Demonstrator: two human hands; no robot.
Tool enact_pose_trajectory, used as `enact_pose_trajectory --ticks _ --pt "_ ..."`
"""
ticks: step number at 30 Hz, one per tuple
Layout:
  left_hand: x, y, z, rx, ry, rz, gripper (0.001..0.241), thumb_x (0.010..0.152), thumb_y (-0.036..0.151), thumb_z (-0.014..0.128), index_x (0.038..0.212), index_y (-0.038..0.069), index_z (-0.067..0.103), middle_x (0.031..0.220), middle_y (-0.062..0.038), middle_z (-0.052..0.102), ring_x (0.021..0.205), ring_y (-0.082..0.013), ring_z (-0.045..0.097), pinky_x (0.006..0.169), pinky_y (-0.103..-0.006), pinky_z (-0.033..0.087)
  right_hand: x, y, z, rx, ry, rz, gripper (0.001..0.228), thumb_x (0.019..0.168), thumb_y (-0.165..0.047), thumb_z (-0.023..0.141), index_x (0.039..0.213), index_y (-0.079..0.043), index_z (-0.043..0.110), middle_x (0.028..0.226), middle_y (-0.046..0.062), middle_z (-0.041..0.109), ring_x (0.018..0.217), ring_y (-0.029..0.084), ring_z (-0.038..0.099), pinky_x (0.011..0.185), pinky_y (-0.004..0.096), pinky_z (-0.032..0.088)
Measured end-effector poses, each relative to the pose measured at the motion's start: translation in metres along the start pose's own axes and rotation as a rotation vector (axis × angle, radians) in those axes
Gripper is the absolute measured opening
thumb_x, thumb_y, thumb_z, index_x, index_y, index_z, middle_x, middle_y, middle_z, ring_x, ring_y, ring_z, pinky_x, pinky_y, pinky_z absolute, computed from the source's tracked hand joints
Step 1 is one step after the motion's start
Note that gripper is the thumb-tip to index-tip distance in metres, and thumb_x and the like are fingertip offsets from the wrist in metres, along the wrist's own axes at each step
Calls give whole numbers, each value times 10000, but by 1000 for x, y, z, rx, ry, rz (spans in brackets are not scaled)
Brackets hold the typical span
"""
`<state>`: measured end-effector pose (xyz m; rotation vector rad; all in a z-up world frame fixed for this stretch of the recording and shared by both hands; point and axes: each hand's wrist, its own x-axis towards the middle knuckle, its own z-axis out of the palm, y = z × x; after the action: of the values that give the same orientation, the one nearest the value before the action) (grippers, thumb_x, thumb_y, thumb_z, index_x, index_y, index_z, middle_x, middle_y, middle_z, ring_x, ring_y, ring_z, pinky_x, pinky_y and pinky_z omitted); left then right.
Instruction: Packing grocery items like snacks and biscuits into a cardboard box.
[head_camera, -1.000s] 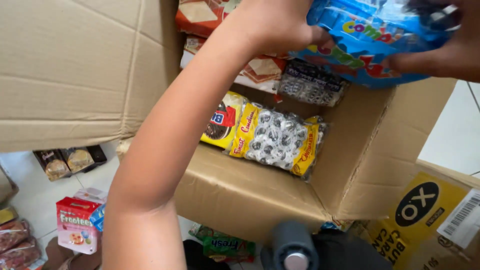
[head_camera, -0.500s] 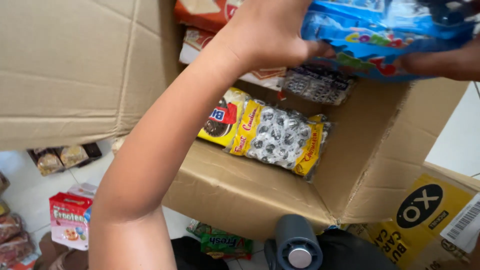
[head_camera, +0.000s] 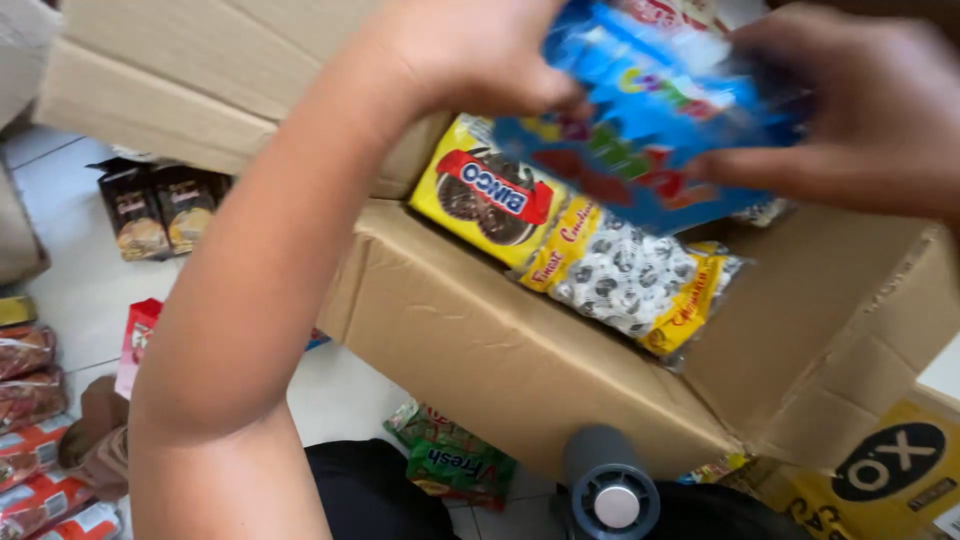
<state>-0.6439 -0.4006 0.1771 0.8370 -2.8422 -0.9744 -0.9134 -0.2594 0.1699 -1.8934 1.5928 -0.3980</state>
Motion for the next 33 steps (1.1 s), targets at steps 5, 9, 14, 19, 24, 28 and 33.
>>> enact_pose_trajectory --ticks 5,9,14,19,24,28,33 --pt "-18 -27 -10 109 -233 -87 676 685 398 920 1254 117 688 1067 -142 753 921 -294 728 802 -429 564 35 -21 57 185 -211 -17 696 740 -351 857 1323 -40 640 1073 142 745 949 224 710 819 363 561" --pt "-17 -60 21 233 -496 -258 682 645 381 946 1236 125 721 1117 -132 762 973 -308 729 857 -424 569 55 -27 100 258 -397 151 699 752 -394 813 1355 -92 630 1098 132 763 960 209 716 864 372 555" --pt "0 -107 77 265 -689 -351 770 629 383 969 1301 131 690 1196 -109 740 1048 -299 717 917 -412 564 79 7 156 303 -588 177 648 797 -432 765 1350 -114 648 1115 121 789 995 195 731 907 370 558" --pt "11 -112 96 462 -795 -378 709 616 335 975 1250 100 758 1229 -109 745 1098 -310 716 953 -431 573 94 15 185 253 -621 203 559 883 -458 718 1297 -85 666 1135 118 765 1032 194 686 939 373 526" --pt "-23 -95 100 558 -669 -303 748 523 300 1025 1188 75 767 1227 -99 725 1245 -305 588 978 -413 524 96 15 199 433 -632 236 540 894 -468 673 1278 -88 670 1092 95 784 994 180 686 919 360 545" --pt "-25 -124 144 601 -522 -267 592 684 277 896 1220 115 706 1256 -95 681 1245 -301 553 964 -428 471 99 12 198 387 -597 224 539 894 -464 692 1267 -76 669 1076 103 785 988 186 694 914 358 545" --pt "-69 -96 133 586 -69 -84 368 845 204 731 1176 50 688 1159 -116 667 1127 -300 614 863 -419 532 87 5 189 154 -320 -17 598 838 -367 797 1282 3 646 1104 194 731 980 261 704 859 391 559"
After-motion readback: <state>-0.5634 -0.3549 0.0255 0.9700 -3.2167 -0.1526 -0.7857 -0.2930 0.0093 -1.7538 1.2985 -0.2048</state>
